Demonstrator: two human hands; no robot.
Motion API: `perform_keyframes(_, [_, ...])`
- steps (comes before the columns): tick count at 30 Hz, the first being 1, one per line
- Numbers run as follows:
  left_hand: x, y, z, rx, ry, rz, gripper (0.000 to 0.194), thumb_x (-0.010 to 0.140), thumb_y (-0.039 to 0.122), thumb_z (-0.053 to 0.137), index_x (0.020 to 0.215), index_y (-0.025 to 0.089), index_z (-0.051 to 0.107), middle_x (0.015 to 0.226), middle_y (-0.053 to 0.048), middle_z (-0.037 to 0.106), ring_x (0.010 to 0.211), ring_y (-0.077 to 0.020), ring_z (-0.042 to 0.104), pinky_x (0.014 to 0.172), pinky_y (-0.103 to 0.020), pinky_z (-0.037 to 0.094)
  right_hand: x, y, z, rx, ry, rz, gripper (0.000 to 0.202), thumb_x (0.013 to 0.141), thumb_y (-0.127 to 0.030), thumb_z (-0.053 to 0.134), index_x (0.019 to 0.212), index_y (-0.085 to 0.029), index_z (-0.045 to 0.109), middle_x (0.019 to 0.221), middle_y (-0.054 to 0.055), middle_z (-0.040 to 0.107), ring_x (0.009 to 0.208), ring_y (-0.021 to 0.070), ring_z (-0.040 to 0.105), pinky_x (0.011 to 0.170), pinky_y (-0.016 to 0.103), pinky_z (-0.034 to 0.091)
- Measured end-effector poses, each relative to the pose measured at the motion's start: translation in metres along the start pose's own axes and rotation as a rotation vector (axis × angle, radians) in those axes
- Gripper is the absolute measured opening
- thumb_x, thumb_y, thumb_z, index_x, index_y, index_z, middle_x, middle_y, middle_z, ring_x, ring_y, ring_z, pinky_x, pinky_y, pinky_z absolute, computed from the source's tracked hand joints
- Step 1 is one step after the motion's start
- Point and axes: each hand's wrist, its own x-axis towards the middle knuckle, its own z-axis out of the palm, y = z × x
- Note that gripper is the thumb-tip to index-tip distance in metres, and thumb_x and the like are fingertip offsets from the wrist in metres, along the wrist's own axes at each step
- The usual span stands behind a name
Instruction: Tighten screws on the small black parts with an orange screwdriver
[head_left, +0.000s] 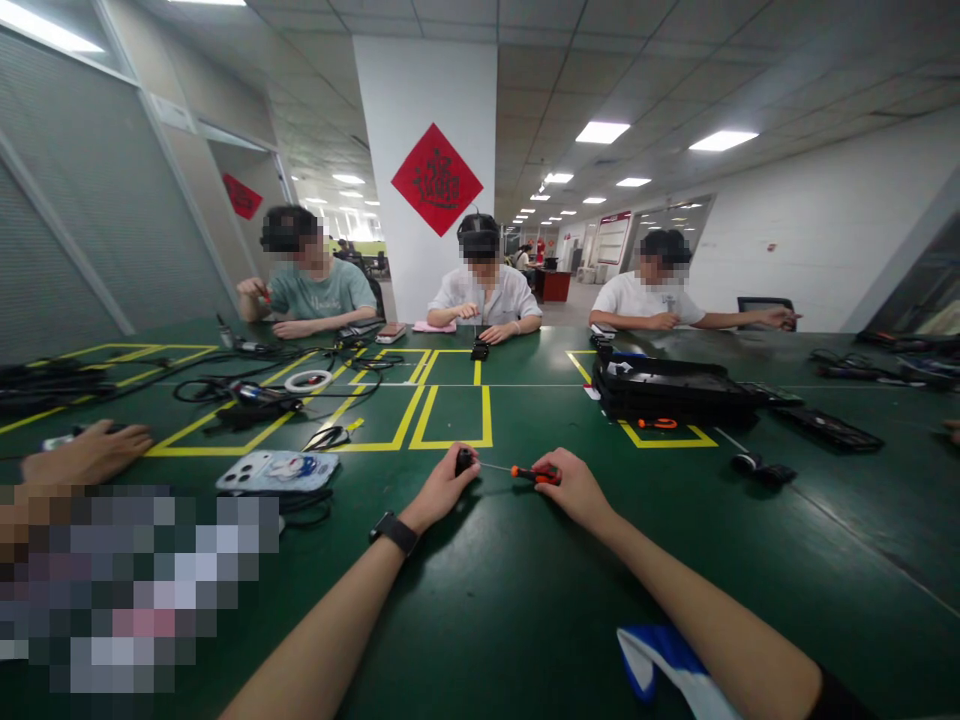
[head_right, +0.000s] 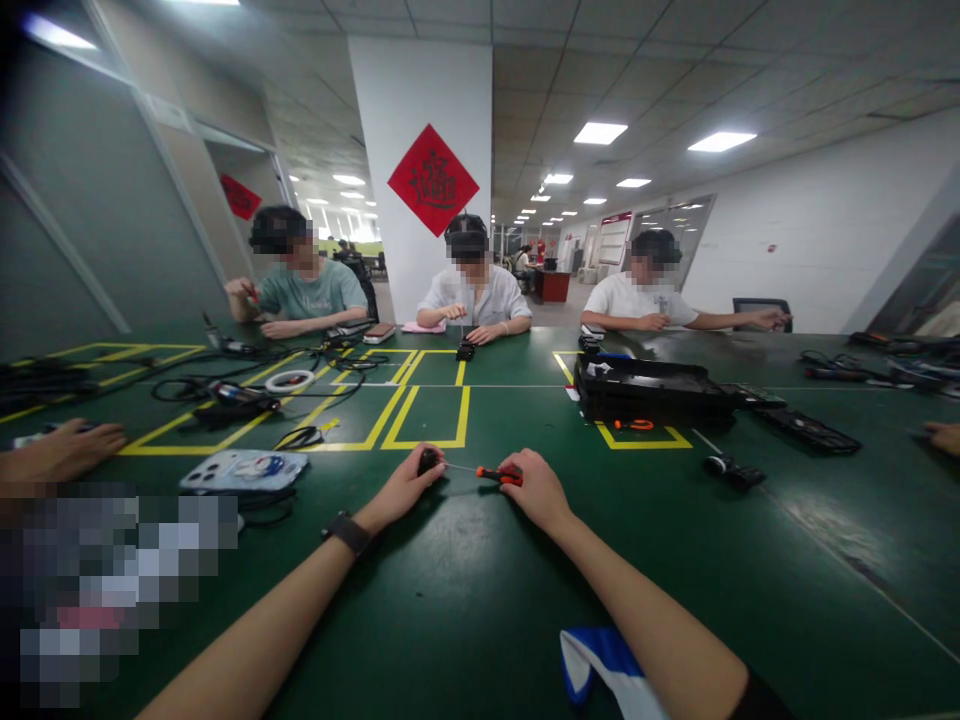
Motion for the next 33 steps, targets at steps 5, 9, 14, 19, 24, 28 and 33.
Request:
perform_keyframes(5, [-0.001, -0.002, 0.001, -0.045, -0.011, -0.052, 0.032, 0.081, 0.038, 0.045, 0.107, 0.02, 0.043, 0.087, -0.001, 0.053, 0.079, -0.0136, 0.053, 0.077, -0.029, 0.042, 0.001, -0.001, -0.001, 0.035, -0.046, 0.013, 0.027, 0.068, -0.023, 0.067, 0.094, -0.018, 0.063, 0.092, 0.004, 0.057, 0.083, 0.0165, 0.054, 0.077, 0.03, 0.042])
perform_keyframes(9, [-0.001, -0.004, 0.001, -0.026, 0.007, -0.076, 0.037, 0.08, 0.037, 0.045, 0.113, 0.02, 0.038, 0.088, -0.001, 0.053, 0.079, -0.014, 0.054, 0.078, -0.03, 0.042, 0.002, -0.007, -0.012, 0.022, -0.166, -0.022, 0.022, 0.079, -0.027, 0.056, 0.098, -0.018, 0.063, 0.093, 0.006, 0.059, 0.084, 0.017, 0.054, 0.079, 0.031, 0.041])
perform_keyframes(14, [0.0, -0.002, 0.0, 0.097, 0.022, -0.042, 0.028, 0.079, 0.035, 0.047, 0.102, 0.02, 0.044, 0.09, -0.001, 0.054, 0.082, -0.0148, 0.053, 0.081, -0.03, 0.041, 0.002, -0.009, -0.021, 0.034, -0.243, -0.054, 0.023, 0.077, -0.019, 0.056, 0.099, -0.019, 0.061, 0.091, 0.004, 0.058, 0.074, 0.0145, 0.053, 0.07, 0.028, 0.042])
perform_keyframes(19, [-0.001, 0.0, 0.001, 0.18, 0.038, -0.033, 0.029, 0.078, 0.034, 0.049, 0.102, 0.019, 0.044, 0.089, -0.002, 0.057, 0.081, -0.0157, 0.054, 0.079, -0.031, 0.042, 0.002, -0.006, -0.015, 0.058, -0.199, -0.039, 0.039, 0.067, -0.014, 0.065, 0.105, -0.019, 0.058, 0.094, 0.005, 0.054, 0.075, 0.0146, 0.052, 0.07, 0.028, 0.043])
perform_keyframes(24, [-0.002, -0.001, 0.001, 0.413, 0.131, 0.043, 0.033, 0.075, 0.037, 0.054, 0.101, 0.018, 0.047, 0.094, -0.008, 0.057, 0.088, -0.0207, 0.054, 0.08, -0.035, 0.041, 0.002, -0.006, -0.016, 0.049, -0.232, -0.058, 0.035, 0.076, -0.025, 0.059, 0.111, -0.018, 0.057, 0.103, 0.008, 0.055, 0.092, 0.019, 0.053, 0.085, 0.034, 0.04])
perform_keyframes(28, [-0.002, 0.0, 0.001, 0.495, 0.134, 0.094, 0.03, 0.077, 0.038, 0.051, 0.099, 0.018, 0.048, 0.094, -0.008, 0.055, 0.088, -0.0211, 0.053, 0.08, -0.035, 0.041, 0.001, -0.006, -0.018, 0.023, -0.267, -0.031, 0.035, 0.082, -0.023, 0.049, 0.116, -0.018, 0.054, 0.109, 0.009, 0.057, 0.097, 0.0205, 0.053, 0.088, 0.035, 0.039])
perform_keyframes(33, [-0.003, 0.001, 0.001, 0.524, 0.121, 0.05, 0.027, 0.079, 0.041, 0.047, 0.093, 0.018, 0.046, 0.091, -0.007, 0.054, 0.081, -0.0196, 0.054, 0.073, -0.033, 0.042, -0.002, -0.009, -0.014, -0.035, -0.243, -0.077, 0.038, 0.077, -0.015, 0.053, 0.115, -0.022, 0.054, 0.107, 0.006, 0.057, 0.097, 0.0198, 0.054, 0.088, 0.033, 0.039])
